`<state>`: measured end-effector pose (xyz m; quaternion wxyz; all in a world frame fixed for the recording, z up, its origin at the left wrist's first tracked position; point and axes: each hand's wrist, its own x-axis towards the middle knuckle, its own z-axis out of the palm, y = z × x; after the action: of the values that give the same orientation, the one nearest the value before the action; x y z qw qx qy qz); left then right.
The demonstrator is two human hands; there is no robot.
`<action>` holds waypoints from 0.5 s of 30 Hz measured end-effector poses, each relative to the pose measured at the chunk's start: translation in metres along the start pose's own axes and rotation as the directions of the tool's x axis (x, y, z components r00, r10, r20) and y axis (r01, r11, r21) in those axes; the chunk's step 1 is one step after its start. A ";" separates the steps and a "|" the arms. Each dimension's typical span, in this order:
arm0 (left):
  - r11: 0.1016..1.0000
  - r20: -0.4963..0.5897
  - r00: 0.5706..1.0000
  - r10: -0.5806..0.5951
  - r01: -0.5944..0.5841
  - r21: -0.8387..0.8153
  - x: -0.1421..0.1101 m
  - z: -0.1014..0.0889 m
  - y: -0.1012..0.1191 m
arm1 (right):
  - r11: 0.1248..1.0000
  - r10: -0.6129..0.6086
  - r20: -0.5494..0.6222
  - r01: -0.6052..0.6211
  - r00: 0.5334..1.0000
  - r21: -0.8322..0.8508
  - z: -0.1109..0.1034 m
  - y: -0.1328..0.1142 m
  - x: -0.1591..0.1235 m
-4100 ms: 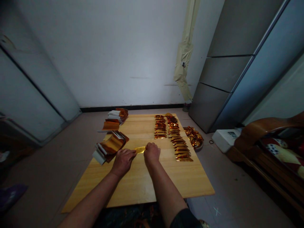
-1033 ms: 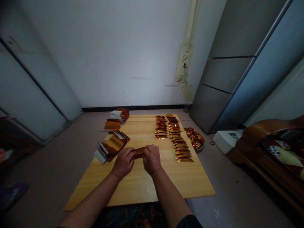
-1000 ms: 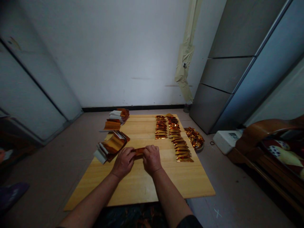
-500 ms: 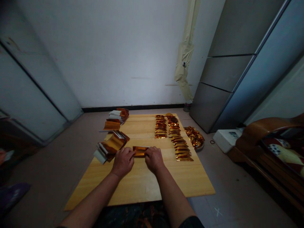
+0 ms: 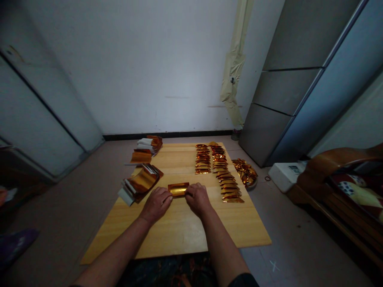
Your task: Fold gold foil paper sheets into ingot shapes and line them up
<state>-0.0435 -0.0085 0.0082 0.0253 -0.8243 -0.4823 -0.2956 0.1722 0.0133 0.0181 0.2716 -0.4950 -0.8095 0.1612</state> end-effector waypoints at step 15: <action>0.938 0.057 0.955 -0.290 0.295 -0.182 0.013 0.011 -0.006 | 0.980 0.173 -0.029 -0.175 0.985 -0.099 0.002 -0.004 0.013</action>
<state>-0.0389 0.0087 0.0040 -0.1040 -0.7465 -0.5696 -0.3280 0.1635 0.0230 0.0218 0.2393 -0.5784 -0.7675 0.1382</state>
